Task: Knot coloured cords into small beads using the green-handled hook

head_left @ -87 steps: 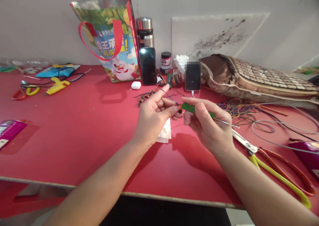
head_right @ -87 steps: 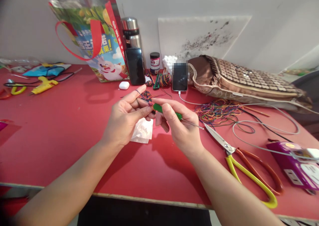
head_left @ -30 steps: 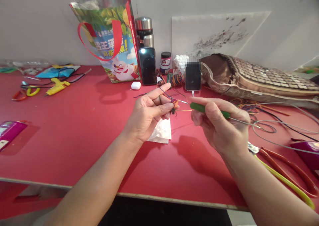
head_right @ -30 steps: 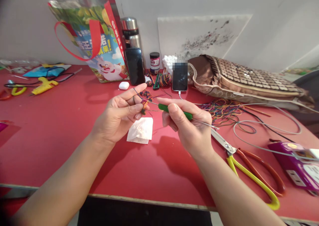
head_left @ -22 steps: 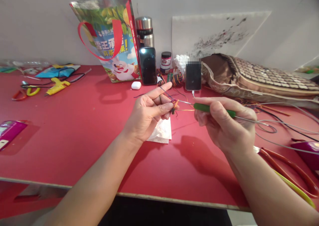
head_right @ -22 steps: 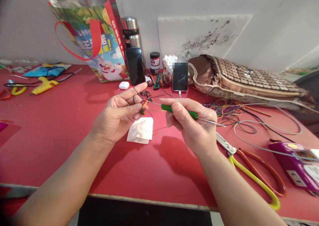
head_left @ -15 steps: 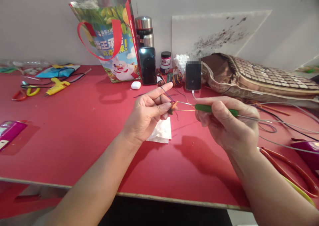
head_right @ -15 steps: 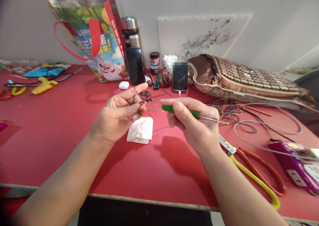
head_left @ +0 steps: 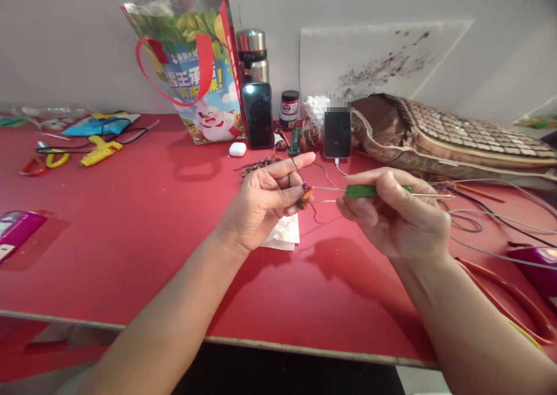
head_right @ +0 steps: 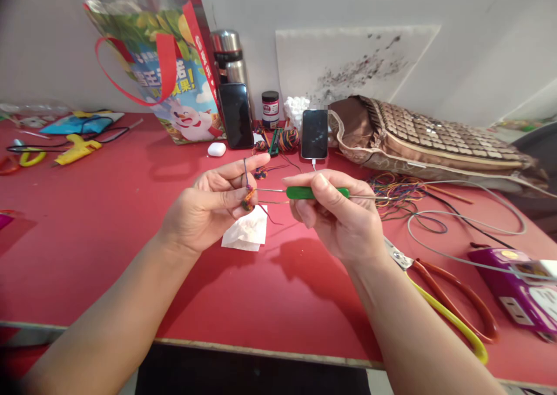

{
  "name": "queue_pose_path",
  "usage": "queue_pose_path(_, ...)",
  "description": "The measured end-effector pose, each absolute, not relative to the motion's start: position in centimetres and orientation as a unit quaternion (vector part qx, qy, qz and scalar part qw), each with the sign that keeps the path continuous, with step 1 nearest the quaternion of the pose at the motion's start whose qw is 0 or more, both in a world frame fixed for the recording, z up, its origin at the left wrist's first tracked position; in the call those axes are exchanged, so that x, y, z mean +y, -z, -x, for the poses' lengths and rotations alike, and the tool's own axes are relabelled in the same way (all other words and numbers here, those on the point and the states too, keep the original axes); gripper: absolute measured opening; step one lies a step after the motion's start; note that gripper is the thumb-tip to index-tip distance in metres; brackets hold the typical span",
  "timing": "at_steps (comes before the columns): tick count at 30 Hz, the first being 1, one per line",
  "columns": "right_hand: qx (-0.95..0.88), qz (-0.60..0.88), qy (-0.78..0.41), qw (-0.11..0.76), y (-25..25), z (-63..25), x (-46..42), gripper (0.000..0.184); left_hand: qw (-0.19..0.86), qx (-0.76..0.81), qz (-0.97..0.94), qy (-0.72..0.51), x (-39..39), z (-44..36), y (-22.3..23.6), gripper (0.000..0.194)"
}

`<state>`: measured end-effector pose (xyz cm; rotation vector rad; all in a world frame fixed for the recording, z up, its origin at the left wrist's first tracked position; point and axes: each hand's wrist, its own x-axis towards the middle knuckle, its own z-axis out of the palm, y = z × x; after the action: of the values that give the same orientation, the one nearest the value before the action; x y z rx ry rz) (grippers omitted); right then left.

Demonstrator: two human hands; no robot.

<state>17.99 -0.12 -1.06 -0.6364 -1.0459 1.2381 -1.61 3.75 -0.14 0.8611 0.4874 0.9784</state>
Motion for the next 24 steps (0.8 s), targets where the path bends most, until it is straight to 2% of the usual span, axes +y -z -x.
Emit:
queue_pose_path(13, -0.363, 0.284, -0.592, 0.662, 2.9, -15.8, 0.2, 0.023, 0.669, 0.287, -0.402, -0.555, 2.7, -0.2, 1.0, 0.043)
queue_pose_path(24, -0.382, 0.29, -0.588, 0.652, 2.7, -15.7, 0.0, 0.02, 0.641, 0.319, -0.402, -0.571, 2.9, 0.1, 0.4, 0.048)
